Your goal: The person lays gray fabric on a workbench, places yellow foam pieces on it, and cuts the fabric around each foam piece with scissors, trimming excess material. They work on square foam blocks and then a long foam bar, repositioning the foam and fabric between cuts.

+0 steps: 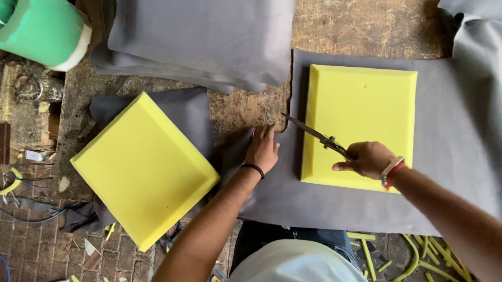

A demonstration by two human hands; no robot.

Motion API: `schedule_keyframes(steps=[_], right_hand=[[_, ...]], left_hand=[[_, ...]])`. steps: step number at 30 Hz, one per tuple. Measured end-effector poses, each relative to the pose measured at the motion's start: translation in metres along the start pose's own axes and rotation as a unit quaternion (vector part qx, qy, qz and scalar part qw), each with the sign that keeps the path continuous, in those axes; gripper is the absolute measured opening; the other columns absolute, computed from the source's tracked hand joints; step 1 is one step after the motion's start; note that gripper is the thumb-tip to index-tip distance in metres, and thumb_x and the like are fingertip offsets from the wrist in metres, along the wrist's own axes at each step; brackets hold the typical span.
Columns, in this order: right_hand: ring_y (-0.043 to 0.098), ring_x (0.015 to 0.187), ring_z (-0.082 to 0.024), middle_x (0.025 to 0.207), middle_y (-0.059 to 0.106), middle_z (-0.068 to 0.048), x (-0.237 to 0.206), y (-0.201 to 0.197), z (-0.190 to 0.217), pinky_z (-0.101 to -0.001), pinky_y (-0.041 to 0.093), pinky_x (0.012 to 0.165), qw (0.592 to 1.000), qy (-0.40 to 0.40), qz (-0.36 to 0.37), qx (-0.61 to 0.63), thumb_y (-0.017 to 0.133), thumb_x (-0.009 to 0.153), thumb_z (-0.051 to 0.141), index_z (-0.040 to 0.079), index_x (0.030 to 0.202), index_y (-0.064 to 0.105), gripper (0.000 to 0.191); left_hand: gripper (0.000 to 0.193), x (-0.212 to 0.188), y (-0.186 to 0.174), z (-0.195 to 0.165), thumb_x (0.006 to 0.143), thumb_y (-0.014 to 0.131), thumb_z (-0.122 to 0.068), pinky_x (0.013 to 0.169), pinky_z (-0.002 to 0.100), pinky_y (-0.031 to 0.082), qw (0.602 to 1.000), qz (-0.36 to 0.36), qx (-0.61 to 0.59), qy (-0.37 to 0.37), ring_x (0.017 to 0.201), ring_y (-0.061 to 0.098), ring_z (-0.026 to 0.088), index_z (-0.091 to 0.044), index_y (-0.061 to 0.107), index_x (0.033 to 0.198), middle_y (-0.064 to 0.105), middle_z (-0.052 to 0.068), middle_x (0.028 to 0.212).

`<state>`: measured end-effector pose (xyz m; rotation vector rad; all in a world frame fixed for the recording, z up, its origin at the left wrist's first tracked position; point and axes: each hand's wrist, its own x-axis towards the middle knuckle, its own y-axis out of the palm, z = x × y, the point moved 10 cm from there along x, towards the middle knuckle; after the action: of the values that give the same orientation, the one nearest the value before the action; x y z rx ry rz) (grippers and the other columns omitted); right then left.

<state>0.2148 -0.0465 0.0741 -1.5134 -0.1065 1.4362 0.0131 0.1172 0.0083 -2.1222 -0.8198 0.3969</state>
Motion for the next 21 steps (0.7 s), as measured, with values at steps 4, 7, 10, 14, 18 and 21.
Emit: schedule_keyframes(steps=[4, 7, 10, 14, 18, 21], right_hand=[[0.068, 0.104, -0.026, 0.11, 0.07, -0.004, 0.035, -0.074, 0.014, -0.0404, 0.056, 0.088, 0.964, -0.095, 0.008, -0.25, 0.081, 0.067, 0.075, 0.015, 0.115, 0.064, 0.078], [0.066, 0.111, -0.023, 0.112, 0.067, -0.001, 0.076, -0.133, 0.057, -0.0401, 0.053, 0.098, 0.88, -0.226, 0.004, -0.418, 0.078, 0.071, 0.069, 0.014, 0.118, 0.061, 0.074], [0.064, 0.116, -0.023, 0.116, 0.066, -0.004, 0.118, -0.133, 0.109, -0.0395, 0.053, 0.104, 0.771, -0.279, 0.067, -0.568, 0.075, 0.079, 0.066, 0.011, 0.127, 0.059, 0.074], [0.056, 0.127, -0.029, 0.128, 0.06, -0.005, 0.13, -0.101, 0.175, -0.0441, 0.046, 0.108, 0.675, -0.392, 0.098, -0.617, 0.078, 0.079, 0.061, 0.014, 0.132, 0.054, 0.075], [0.056, 0.125, -0.031, 0.133, 0.06, -0.007, 0.129, -0.066, 0.193, -0.0456, 0.044, 0.109, 0.633, -0.417, 0.123, -0.641, 0.074, 0.083, 0.062, 0.015, 0.138, 0.051, 0.076], [0.065, 0.122, -0.027, 0.122, 0.07, -0.005, 0.136, -0.064, 0.183, -0.0416, 0.05, 0.109, 0.619, -0.386, 0.147, -0.668, 0.067, 0.091, 0.056, 0.017, 0.13, 0.058, 0.056]], left_hand=[[0.04, 0.0, -0.01, 0.007, 0.083, 0.073, -0.014, 0.102, 0.047, 0.042, 0.993, -0.017, 0.117, -0.005, 0.116, 0.055, 0.038, -0.004, 0.062, 0.12, 0.062, 0.018, 0.117], [0.013, 0.001, -0.011, 0.01, 0.086, 0.075, -0.015, 0.099, 0.048, 0.043, 0.992, 0.0, 0.108, -0.067, 0.11, 0.057, 0.034, -0.01, 0.068, 0.096, 0.064, 0.012, 0.108], [0.011, -0.005, -0.027, 0.001, 0.085, 0.075, -0.016, 0.096, 0.048, 0.044, 0.993, -0.052, 0.074, -0.072, 0.102, 0.059, 0.033, -0.01, 0.068, 0.089, 0.065, 0.011, 0.099], [0.007, -0.013, -0.043, -0.014, 0.087, 0.074, -0.014, 0.104, 0.05, 0.043, 0.988, -0.132, 0.054, -0.063, 0.095, 0.062, 0.029, -0.012, 0.067, 0.089, 0.066, 0.006, 0.09], [0.006, -0.015, -0.042, -0.013, 0.086, 0.074, -0.012, 0.097, 0.044, 0.047, 0.984, -0.146, 0.042, -0.089, 0.099, 0.062, 0.03, -0.013, 0.068, 0.087, 0.068, 0.005, 0.092], [0.008, -0.018, -0.039, -0.006, 0.081, 0.074, -0.009, 0.093, 0.043, 0.049, 0.983, -0.132, 0.048, -0.121, 0.1, 0.061, 0.031, -0.013, 0.069, 0.086, 0.068, 0.006, 0.093]])
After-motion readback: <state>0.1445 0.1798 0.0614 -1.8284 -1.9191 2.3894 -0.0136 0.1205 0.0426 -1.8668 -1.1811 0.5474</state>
